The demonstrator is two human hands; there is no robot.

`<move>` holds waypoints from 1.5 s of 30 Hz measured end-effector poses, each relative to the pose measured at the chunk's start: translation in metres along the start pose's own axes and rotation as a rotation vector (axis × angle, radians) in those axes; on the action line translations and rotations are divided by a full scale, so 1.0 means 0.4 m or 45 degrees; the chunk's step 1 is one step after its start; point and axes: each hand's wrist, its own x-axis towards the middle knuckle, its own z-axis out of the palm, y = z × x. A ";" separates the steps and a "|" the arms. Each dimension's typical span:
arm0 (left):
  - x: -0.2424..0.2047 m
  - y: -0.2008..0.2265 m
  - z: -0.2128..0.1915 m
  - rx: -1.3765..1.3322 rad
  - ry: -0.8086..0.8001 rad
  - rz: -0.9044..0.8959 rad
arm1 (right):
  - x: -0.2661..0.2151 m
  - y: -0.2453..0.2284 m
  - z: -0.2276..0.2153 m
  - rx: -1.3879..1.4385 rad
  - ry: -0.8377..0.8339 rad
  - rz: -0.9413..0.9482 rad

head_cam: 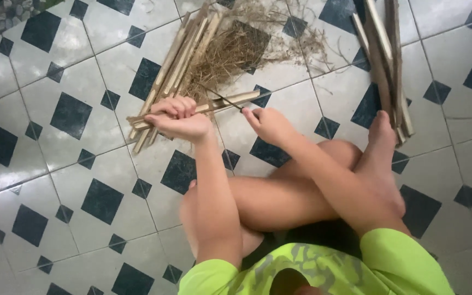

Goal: A person sitting on a tiled floor uses a knife to scrape and peel long strips of wood or bamboo, creating a pile of shavings.

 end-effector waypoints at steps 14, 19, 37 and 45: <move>-0.021 -0.020 0.005 -0.092 -0.076 -0.042 | -0.014 0.089 -0.031 -0.102 0.021 0.228; -0.026 -0.030 0.007 -0.222 -0.127 -0.040 | -0.063 -0.104 -0.067 0.140 -0.035 0.096; -0.018 -0.031 -0.022 -0.230 -0.321 -0.068 | 0.016 0.119 -0.029 0.020 -0.025 0.263; -0.019 -0.034 -0.032 -0.193 -0.219 -0.029 | -0.006 0.042 -0.020 0.086 -0.054 0.158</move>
